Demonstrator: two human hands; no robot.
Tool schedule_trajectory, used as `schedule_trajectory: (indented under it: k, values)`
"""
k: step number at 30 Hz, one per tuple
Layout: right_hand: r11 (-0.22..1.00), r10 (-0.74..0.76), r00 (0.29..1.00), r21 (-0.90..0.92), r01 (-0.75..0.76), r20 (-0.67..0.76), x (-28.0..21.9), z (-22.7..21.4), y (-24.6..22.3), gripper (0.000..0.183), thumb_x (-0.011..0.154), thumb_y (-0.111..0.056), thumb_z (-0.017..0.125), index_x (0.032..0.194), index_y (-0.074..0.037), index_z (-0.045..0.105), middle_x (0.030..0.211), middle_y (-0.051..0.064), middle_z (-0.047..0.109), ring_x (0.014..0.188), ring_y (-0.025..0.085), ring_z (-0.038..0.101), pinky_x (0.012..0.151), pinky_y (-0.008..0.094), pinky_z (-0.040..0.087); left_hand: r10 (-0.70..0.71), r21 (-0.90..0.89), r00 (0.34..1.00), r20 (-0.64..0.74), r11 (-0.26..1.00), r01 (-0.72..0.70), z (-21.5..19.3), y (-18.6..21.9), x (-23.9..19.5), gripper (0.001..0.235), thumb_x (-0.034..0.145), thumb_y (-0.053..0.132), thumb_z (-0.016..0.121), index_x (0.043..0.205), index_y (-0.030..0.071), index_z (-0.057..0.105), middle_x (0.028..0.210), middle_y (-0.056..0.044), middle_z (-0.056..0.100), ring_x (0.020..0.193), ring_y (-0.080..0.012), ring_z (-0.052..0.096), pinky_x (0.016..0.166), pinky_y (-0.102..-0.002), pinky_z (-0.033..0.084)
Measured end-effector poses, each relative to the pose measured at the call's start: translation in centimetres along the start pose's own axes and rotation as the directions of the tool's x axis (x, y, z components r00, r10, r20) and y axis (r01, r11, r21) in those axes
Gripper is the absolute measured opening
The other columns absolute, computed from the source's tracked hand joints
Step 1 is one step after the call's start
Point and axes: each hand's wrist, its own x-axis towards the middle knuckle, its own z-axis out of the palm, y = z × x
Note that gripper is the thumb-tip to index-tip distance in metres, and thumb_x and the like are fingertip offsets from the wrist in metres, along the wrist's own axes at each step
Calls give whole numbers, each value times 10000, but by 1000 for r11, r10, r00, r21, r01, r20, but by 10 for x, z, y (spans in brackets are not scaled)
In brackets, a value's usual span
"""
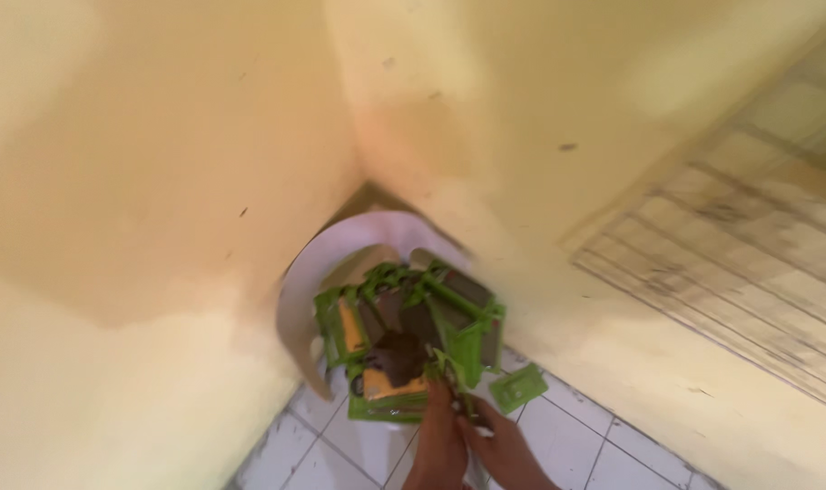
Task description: The person repeatedly picks up packaged phone cases from a white plastic chair, wipes them with a dark cloth, and hangs them on a wall-mounted wire grid display. The person handles multiple cases one at a time, moving between the chair and the display rack.
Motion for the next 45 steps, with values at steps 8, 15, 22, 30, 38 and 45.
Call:
schedule_trajectory:
  k: [8, 15, 22, 30, 38, 45]
  values:
    - [916, 8, 937, 379, 134, -350, -87, -139, -17, 399, 986, -281, 613, 1245, 10, 701, 1029, 125, 777, 926, 189, 695, 843, 341, 579, 311, 722, 815, 489, 380, -578, 119, -26, -32, 633, 999, 198, 679, 1516, 58, 342, 1344, -158, 490, 1235, -273, 498, 1036, -445, 421]
    - [739, 113, 898, 640, 210, -425, -192, -214, -73, 425, 981, -290, 553, 1298, -20, 640, 1118, 95, 751, 988, 163, 707, 864, 354, 583, -26, 551, 734, 678, 680, -485, 235, -17, -84, 439, 919, 1, 668, 1341, 36, 553, 1093, -108, 676, 951, -186, 673, 818, -311, 587]
    - [902, -101, 685, 225, 369, -722, -266, -267, -115, 412, 980, -211, 595, 1327, 5, 637, 1140, 126, 784, 1026, 174, 709, 882, 325, 583, -199, 492, 524, 828, 709, -506, 342, -10, -124, 166, 938, 19, 679, 1096, 4, 632, 982, -66, 706, 966, -130, 665, 849, -276, 550]
    - [716, -488, 260, -212, 665, -833, -297, -306, -232, 1022, 820, 163, 675, 1690, -150, 243, 1383, 105, 554, 1090, 227, 712, 895, 348, 618, 38, 155, 215, 976, 574, -804, 480, 55, -175, 436, 947, 62, 744, 1342, 60, 559, 989, -44, 638, 856, -131, 613, 715, -268, 526]
    - [618, -732, -6, -668, 414, -681, -325, -361, -390, 647, 880, 104, 640, 1491, -66, 513, 1172, 68, 622, 1062, 169, 690, 941, 303, 567, 265, -318, -267, 926, 175, -932, 625, 136, -226, 398, 953, 48, 701, 1338, 131, 641, 1010, -51, 651, 806, -104, 664, 634, -238, 566]
    - [603, -767, -18, -730, 323, -641, -326, -398, -435, 611, 930, 4, 689, 1519, -86, 551, 1029, 32, 530, 778, 89, 522, 671, 267, 497, 281, -240, -222, 934, 33, -970, 669, 151, -232, 358, 941, 78, 718, 1291, 148, 701, 953, -56, 633, 778, -129, 666, 671, -268, 591]
